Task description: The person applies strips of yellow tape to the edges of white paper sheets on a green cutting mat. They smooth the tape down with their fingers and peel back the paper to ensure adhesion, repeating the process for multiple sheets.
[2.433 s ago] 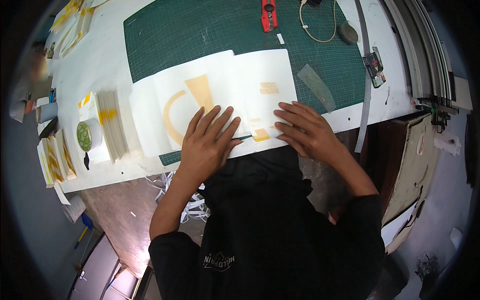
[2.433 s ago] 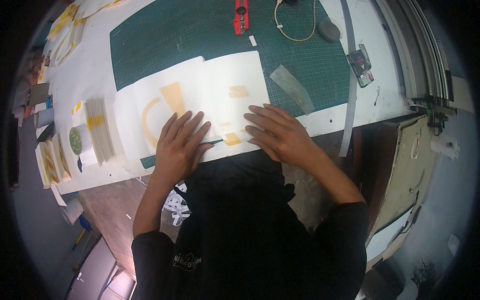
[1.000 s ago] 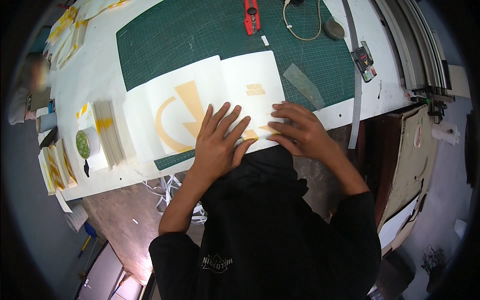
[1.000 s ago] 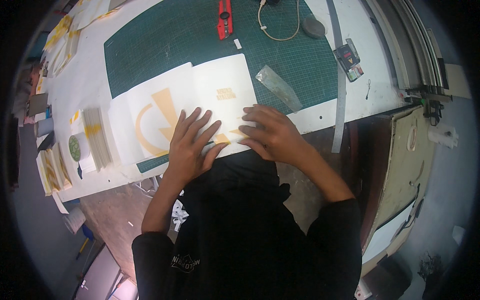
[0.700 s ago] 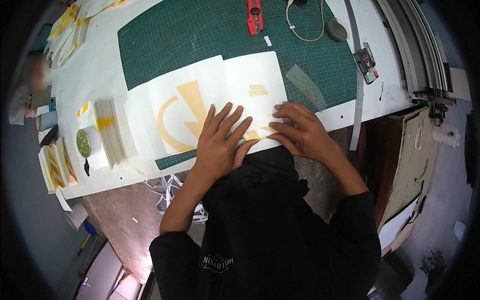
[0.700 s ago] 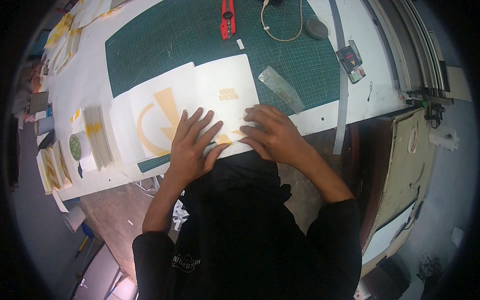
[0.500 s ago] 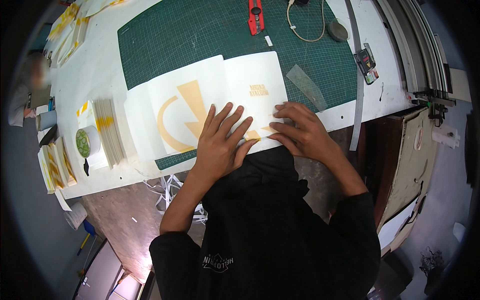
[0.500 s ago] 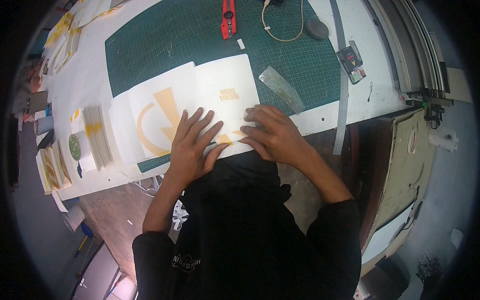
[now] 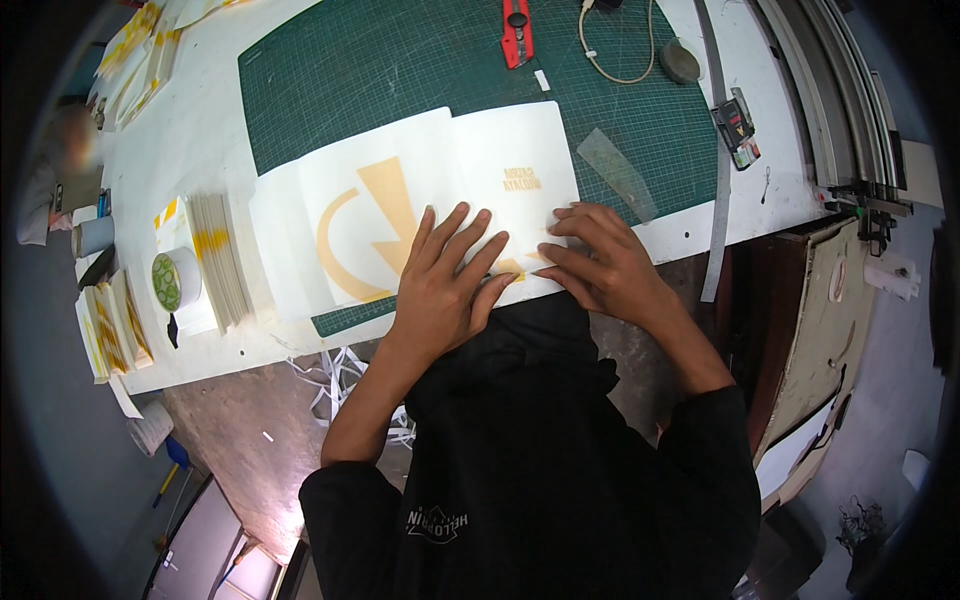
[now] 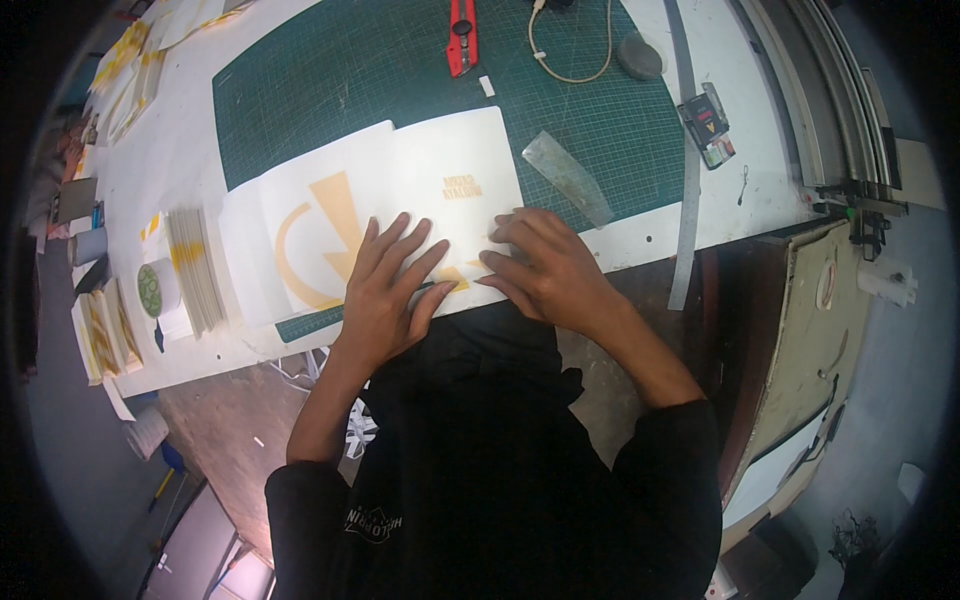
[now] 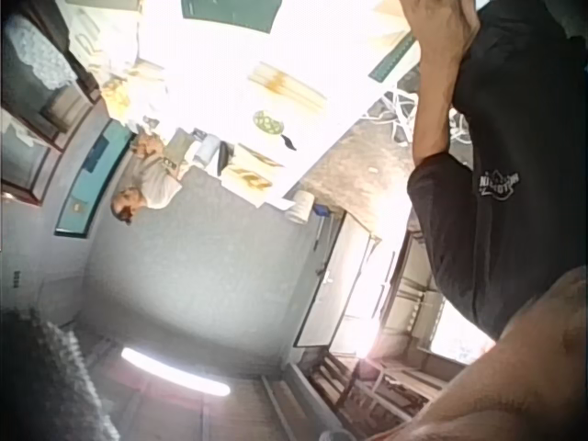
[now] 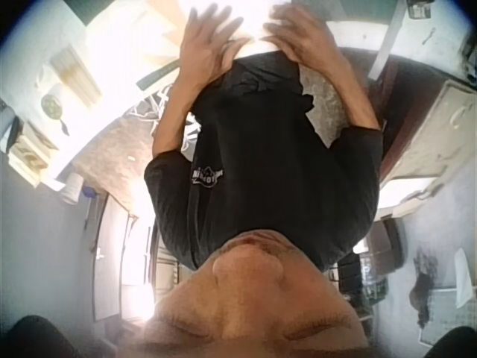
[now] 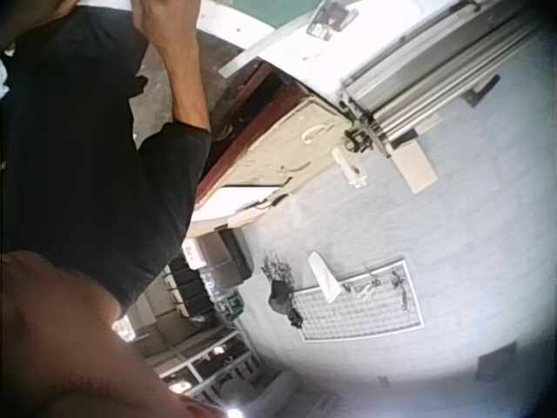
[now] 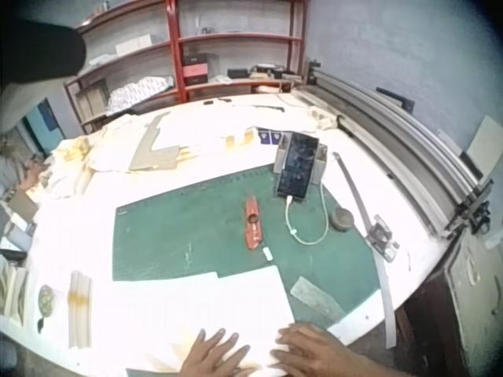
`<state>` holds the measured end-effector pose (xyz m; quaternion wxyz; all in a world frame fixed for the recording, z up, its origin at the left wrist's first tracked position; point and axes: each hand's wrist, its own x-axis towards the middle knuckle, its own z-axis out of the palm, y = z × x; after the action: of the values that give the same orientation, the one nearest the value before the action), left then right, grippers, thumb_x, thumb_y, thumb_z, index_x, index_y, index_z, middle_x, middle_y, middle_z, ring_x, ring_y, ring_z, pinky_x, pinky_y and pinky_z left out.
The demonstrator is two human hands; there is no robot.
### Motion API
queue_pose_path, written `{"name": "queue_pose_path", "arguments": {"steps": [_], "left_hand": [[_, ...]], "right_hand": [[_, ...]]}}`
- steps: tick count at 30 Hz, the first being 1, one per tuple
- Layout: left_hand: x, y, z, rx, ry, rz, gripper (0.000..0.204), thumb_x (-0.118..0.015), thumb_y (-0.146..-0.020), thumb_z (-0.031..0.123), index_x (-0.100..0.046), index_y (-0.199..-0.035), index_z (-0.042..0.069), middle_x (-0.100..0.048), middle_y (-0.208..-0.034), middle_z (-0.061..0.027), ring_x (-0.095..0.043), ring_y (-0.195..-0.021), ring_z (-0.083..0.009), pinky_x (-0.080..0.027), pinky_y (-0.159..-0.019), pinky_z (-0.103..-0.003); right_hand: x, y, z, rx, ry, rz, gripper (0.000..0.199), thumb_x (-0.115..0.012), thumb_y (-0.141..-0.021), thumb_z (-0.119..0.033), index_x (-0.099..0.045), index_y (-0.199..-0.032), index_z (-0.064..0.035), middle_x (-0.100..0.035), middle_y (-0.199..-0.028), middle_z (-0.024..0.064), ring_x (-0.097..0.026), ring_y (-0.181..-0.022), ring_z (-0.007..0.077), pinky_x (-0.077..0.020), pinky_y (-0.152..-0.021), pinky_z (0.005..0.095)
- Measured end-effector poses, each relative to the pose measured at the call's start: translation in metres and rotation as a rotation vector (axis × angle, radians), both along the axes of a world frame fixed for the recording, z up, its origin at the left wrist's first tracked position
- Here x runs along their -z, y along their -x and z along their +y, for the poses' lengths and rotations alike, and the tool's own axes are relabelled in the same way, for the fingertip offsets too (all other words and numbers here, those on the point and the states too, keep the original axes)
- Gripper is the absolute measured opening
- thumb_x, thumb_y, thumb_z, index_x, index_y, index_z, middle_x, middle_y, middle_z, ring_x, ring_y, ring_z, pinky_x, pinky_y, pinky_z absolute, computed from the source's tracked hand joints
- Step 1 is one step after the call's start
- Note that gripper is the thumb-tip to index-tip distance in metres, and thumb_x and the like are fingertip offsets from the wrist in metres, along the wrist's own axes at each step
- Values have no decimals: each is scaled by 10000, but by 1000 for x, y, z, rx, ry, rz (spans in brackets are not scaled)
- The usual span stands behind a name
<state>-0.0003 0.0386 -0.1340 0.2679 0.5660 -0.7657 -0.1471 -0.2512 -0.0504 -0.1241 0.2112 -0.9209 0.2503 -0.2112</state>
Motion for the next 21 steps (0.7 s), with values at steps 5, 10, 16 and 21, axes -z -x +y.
{"name": "queue_pose_path", "arguments": {"steps": [5,10,16,21], "left_hand": [[0,1,0,-7,17,-2,440,-815,-921,290,-739,-1311,101,-643,-1441,-126,-518,-1445,-366,-335,-1250,-613],[-1,1,0,-6,4,9,458,-821,-915,305,-735,-1319,108,-634,-1452,-127,-511,-1452,-367,-326,-1256,-614],[-2,1,1,-3,-5,16,470,-821,-915,299,-727,-1336,112,-631,-1458,-126,-501,-1462,-364,-318,-1262,-614],[1,0,0,0,9,6,456,-814,-920,271,-725,-1333,100,-631,-1457,-131,-500,-1461,-362,-319,-1259,-615]], "right_hand": [[-2,0,-1,-6,-11,2,300,-885,-829,-154,-773,-1097,-82,-660,-1197,117,-613,-1240,349,-518,-1060,498],[-2,0,-1,-3,-28,-4,286,-879,-827,-142,-780,-1088,-76,-661,-1189,120,-612,-1240,348,-518,-1057,496],[-2,1,-2,-4,-27,-8,270,-863,-831,-121,-783,-1082,-63,-658,-1187,119,-619,-1224,344,-515,-1059,488],[-4,0,-2,-4,-38,-15,273,-861,-835,-129,-778,-1083,-53,-656,-1181,119,-623,-1210,339,-519,-1049,486]]}}
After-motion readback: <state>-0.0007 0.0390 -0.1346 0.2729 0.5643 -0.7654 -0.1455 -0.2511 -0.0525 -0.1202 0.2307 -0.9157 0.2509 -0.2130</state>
